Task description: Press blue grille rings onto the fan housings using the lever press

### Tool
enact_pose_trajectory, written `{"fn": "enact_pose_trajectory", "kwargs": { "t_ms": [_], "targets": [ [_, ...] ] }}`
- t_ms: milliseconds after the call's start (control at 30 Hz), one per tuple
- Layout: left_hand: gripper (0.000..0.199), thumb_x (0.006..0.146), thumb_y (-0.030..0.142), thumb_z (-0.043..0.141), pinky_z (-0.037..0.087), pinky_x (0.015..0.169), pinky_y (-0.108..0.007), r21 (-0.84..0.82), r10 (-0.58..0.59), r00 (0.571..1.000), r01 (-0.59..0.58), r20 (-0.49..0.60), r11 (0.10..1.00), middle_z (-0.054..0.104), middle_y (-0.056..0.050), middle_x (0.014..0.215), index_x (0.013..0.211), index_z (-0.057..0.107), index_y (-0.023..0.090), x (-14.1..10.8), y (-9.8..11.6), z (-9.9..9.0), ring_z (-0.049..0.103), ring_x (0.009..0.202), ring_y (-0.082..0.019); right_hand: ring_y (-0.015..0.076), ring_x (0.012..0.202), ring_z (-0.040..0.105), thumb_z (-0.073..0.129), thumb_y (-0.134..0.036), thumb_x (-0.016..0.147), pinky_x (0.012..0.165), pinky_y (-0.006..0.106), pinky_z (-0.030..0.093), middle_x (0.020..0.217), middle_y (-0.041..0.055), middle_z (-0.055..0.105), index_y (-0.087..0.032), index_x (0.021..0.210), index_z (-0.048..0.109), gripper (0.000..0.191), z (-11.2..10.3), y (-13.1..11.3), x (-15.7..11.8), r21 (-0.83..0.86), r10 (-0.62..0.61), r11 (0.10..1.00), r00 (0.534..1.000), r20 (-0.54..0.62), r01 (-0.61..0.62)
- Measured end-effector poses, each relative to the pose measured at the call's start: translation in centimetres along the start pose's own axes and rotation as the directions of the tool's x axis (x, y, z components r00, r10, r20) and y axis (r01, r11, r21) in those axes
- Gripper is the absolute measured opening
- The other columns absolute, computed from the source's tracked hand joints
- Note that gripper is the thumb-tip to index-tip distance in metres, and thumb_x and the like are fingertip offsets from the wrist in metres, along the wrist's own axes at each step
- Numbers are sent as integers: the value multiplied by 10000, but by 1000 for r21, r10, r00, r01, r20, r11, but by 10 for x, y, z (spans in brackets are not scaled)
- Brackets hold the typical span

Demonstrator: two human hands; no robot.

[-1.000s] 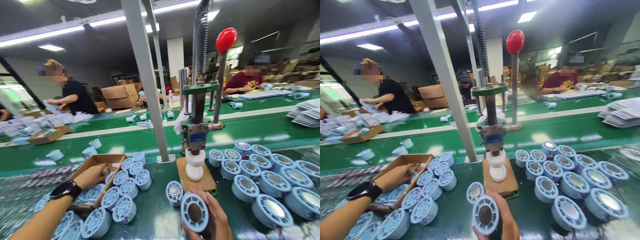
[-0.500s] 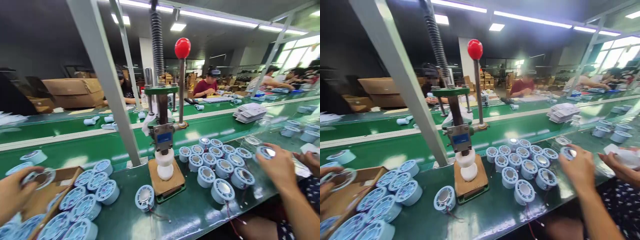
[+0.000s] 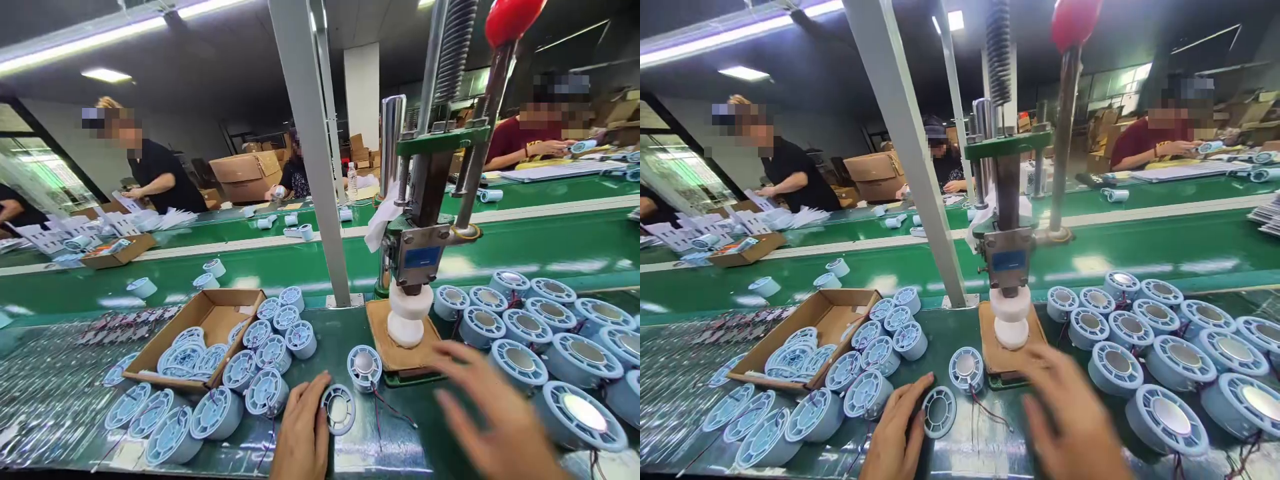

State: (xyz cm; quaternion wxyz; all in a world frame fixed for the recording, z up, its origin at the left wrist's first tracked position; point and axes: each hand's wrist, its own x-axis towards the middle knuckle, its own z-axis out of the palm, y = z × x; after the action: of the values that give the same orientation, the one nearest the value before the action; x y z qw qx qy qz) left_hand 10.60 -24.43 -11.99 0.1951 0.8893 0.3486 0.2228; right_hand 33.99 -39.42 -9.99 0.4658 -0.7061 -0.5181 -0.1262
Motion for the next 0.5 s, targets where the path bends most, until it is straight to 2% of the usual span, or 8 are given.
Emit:
{"fn": "enact_pose_trajectory", "kwargs": {
  "t_ms": [33,100,133,200,267,367,433,500],
  "targets": [
    [446,933,219,403,517,1011,-433,-5,12,1000,-12,-8,1000,607,-73,1354,1359,532,253,-1,-2,-1,553,1228,-250,228,1169,601,550,-240,857,924,339,568,1329,62,557,-297,1229,618,382,18,-14,-2,-6,-83,996,994,77,84],
    [546,889,213,465,489,1034,-457,1,84,996,-84,-1,996,578,-64,1388,1432,445,273,-3,-8,1,513,1258,-272,300,1282,514,530,-145,821,969,434,545,1429,133,457,-230,1300,573,488,53,-36,-2,-31,-166,984,963,211,176],
    [598,855,197,499,474,1044,-471,9,128,992,-128,17,992,571,-52,1398,1441,431,293,-4,-12,3,498,1265,-284,317,1298,495,518,-112,815,979,468,533,1439,158,436,-209,1311,563,507,68,-42,-2,-39,-165,983,953,253,180],
    [680,804,177,550,459,1050,-489,30,173,983,-175,65,984,569,-37,1399,1451,409,332,-6,-21,9,490,1262,-299,295,1269,521,504,-82,818,990,477,523,1410,149,467,-229,1291,576,501,84,-47,-4,-18,-147,987,945,293,159],
    [781,766,231,646,449,1045,-531,74,134,988,-140,79,987,558,-67,1400,1483,352,329,-7,-28,14,486,1258,-332,254,1247,541,496,-68,814,999,443,522,1397,116,485,-269,1274,586,510,83,-42,-10,32,-159,987,935,316,157],
    [1081,651,411,800,402,1049,-629,147,95,990,-109,100,983,460,-143,1479,1544,206,275,-7,-30,10,429,1300,-416,234,1236,551,517,-68,779,964,372,546,1388,109,494,-275,1249,604,521,62,-25,-25,57,-227,974,919,323,221],
    [1047,677,408,785,400,1060,-612,139,149,967,-180,205,974,415,-118,1524,1542,204,305,-8,-26,1,404,1330,-410,224,1211,571,526,-68,766,931,332,559,1360,113,516,-267,1227,618,511,46,-15,-33,51,-276,960,912,304,274],
    [865,755,265,704,424,1067,-542,105,195,938,-233,285,967,467,-62,1498,1508,287,356,-7,-19,-8,434,1320,-351,212,1199,580,538,-88,780,920,304,561,1352,104,526,-273,1222,619,486,36,-7,-40,47,-286,957,914,287,285]
  ]
}}
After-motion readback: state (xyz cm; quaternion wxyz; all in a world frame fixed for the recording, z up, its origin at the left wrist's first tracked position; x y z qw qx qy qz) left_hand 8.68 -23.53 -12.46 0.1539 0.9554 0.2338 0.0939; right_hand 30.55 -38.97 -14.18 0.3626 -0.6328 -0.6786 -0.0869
